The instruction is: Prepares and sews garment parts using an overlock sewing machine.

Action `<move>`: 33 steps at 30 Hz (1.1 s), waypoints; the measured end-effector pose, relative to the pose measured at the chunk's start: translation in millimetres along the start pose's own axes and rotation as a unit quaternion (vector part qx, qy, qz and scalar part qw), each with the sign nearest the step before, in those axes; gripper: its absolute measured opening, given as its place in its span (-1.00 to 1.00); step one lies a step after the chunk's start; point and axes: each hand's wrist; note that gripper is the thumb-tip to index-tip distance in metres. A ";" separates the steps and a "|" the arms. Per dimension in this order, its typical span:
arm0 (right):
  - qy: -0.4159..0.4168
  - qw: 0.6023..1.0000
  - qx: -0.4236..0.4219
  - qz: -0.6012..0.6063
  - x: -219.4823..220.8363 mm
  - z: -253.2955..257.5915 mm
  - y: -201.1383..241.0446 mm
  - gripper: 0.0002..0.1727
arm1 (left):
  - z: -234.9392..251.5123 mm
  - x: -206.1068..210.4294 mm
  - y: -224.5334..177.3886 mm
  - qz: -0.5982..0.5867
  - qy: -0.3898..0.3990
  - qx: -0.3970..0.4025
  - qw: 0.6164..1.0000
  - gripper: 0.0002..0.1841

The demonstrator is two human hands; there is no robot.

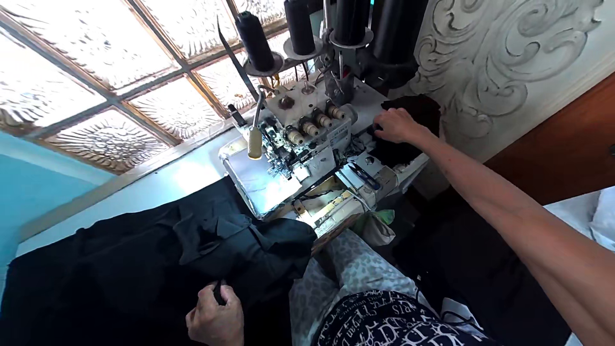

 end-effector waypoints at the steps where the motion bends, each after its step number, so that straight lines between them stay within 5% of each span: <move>1: -0.009 1.000 0.007 0.008 -3.0 1.1 1.9 -0.73 | 0.6 -0.2 -0.7 0.000 -0.001 0.000 1.000 -0.70; 3: -0.024 0.999 0.041 0.009 -12.0 -1.0 7.8 -0.75 | 1.0 -0.2 -1.7 0.001 -0.008 0.004 1.000 -0.71; 7: -0.025 0.996 0.077 -0.025 -18.0 -16.1 20.4 -0.44 | 1.6 -1.4 -3.7 0.002 -0.016 0.005 1.000 -0.73; 12: -0.036 0.996 0.085 -0.005 -12.8 -23.1 23.3 -0.67 | 1.7 2.1 -0.2 0.002 -0.012 0.011 1.000 -0.72; 23: -0.003 0.993 0.116 -0.026 -26.0 -24.3 37.0 -0.85 | -0.5 5.1 1.1 0.007 -0.048 0.024 0.999 -0.73; 30: -0.128 0.988 0.083 0.004 5.0 -29.2 26.9 -0.77 | -1.3 8.1 0.5 -0.001 -0.068 0.017 0.998 -0.73; 33: -0.110 0.987 0.121 0.006 3.0 -30.6 34.1 -0.75 | -0.9 8.5 0.0 0.003 -0.080 0.021 0.997 -0.72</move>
Point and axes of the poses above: each hand's wrist, its own z-axis towards the middle knuckle, its own x-axis out of the palm, y = z × x, and after that the axes turned 6 degrees about x, right-handed
